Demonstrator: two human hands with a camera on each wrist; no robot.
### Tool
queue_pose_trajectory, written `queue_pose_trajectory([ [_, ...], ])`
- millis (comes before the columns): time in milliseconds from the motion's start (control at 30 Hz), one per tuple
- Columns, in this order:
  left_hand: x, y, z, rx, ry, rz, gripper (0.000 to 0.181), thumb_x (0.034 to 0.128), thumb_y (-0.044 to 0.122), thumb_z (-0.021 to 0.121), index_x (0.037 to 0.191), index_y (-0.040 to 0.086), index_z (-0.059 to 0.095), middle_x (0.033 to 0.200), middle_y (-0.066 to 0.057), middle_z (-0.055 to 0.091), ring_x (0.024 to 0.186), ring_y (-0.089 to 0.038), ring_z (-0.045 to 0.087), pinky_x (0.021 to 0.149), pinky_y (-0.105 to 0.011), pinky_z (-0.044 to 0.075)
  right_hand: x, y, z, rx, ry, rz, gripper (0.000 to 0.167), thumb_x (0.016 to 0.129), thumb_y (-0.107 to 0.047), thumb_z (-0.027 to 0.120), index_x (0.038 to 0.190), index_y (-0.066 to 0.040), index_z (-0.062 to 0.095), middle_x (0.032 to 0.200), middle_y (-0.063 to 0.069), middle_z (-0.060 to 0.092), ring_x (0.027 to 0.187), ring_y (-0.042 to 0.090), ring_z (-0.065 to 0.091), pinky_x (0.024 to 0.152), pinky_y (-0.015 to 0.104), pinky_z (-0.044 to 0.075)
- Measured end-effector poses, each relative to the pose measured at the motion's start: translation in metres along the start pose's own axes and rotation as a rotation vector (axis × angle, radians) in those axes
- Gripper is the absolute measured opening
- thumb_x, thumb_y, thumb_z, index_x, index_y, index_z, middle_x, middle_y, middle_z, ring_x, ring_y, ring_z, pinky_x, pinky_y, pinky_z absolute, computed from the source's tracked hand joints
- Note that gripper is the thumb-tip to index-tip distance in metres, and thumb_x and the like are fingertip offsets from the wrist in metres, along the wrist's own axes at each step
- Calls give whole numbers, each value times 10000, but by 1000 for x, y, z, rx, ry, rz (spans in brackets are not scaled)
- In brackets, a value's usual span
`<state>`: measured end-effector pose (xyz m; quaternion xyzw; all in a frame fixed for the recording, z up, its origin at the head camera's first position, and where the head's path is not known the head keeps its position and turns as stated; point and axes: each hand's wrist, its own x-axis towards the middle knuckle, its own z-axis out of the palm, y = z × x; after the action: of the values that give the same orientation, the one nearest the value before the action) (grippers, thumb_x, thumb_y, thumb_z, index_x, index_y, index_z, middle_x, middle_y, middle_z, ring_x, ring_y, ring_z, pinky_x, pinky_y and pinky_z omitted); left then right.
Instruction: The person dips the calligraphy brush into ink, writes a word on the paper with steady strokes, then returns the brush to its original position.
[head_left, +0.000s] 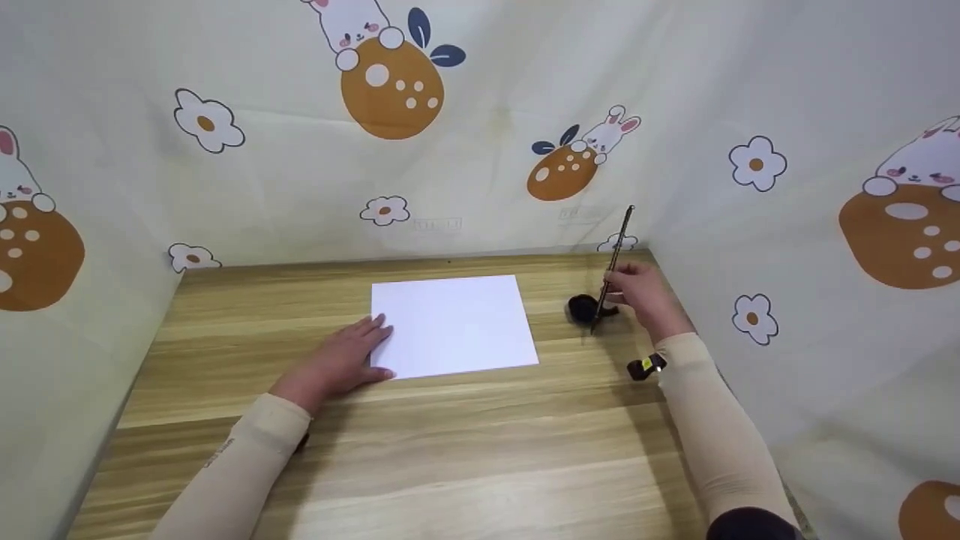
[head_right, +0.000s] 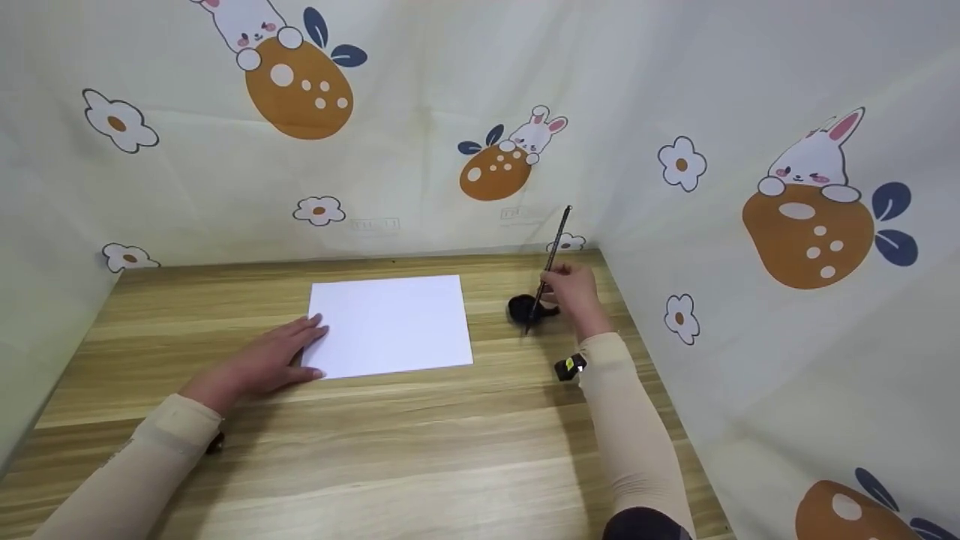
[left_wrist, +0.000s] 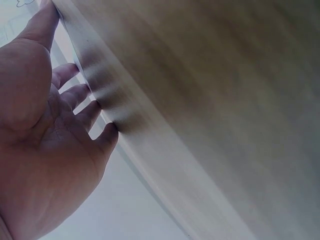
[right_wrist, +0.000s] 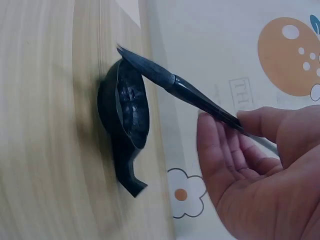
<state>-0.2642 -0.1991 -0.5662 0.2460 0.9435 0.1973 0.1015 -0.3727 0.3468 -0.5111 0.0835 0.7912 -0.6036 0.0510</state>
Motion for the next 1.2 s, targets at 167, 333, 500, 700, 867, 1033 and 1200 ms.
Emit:
queue_pose_trajectory([
  [167,0,0,0,3,0,-4,843,1054,456,754,1684,4,423,1781,-249,293,1639,-496,263,1308,-681,247,2,6,6,193,74,-74,192,1080,-12,650,1243,81,606,1084,120,682,993,244,749,934,375,665],
  [333,1,-1,0,4,9,0,850,1047,468,759,1677,-1,433,1777,-254,301,1634,-502,272,1303,-685,256,3,9,12,325,157,-154,93,1034,62,679,1105,46,621,990,133,706,896,232,779,834,346,684],
  [500,2,-3,3,9,8,3,856,1044,472,761,1681,4,429,1778,-250,304,1641,-489,266,1297,-698,256,4,11,16,364,220,-200,101,1013,95,670,1104,75,630,952,152,702,885,287,800,812,354,688],
  [700,1,-4,3,1,2,-12,861,1045,478,758,1691,21,419,1789,-231,288,1648,-482,252,1301,-701,241,7,16,19,379,231,-220,144,1004,108,680,1114,160,603,880,122,712,838,281,799,800,382,693],
  [867,2,-3,2,-3,2,-14,860,1046,474,758,1690,16,419,1788,-235,286,1649,-481,249,1304,-696,238,11,24,20,376,201,-208,79,999,129,676,1044,117,612,869,132,715,811,256,793,827,425,692],
  [1033,2,-2,2,-4,14,-3,848,1042,455,770,1675,0,437,1775,-251,307,1637,-493,272,1293,-704,259,16,31,22,330,200,-167,97,1013,104,681,1073,87,608,878,90,692,828,247,793,858,399,685],
  [1200,2,-3,3,3,13,-8,850,1043,456,769,1680,6,431,1780,-243,299,1644,-479,263,1296,-697,258,19,37,22,286,229,-170,98,1015,89,691,1077,76,616,894,71,682,807,209,785,864,386,683],
])
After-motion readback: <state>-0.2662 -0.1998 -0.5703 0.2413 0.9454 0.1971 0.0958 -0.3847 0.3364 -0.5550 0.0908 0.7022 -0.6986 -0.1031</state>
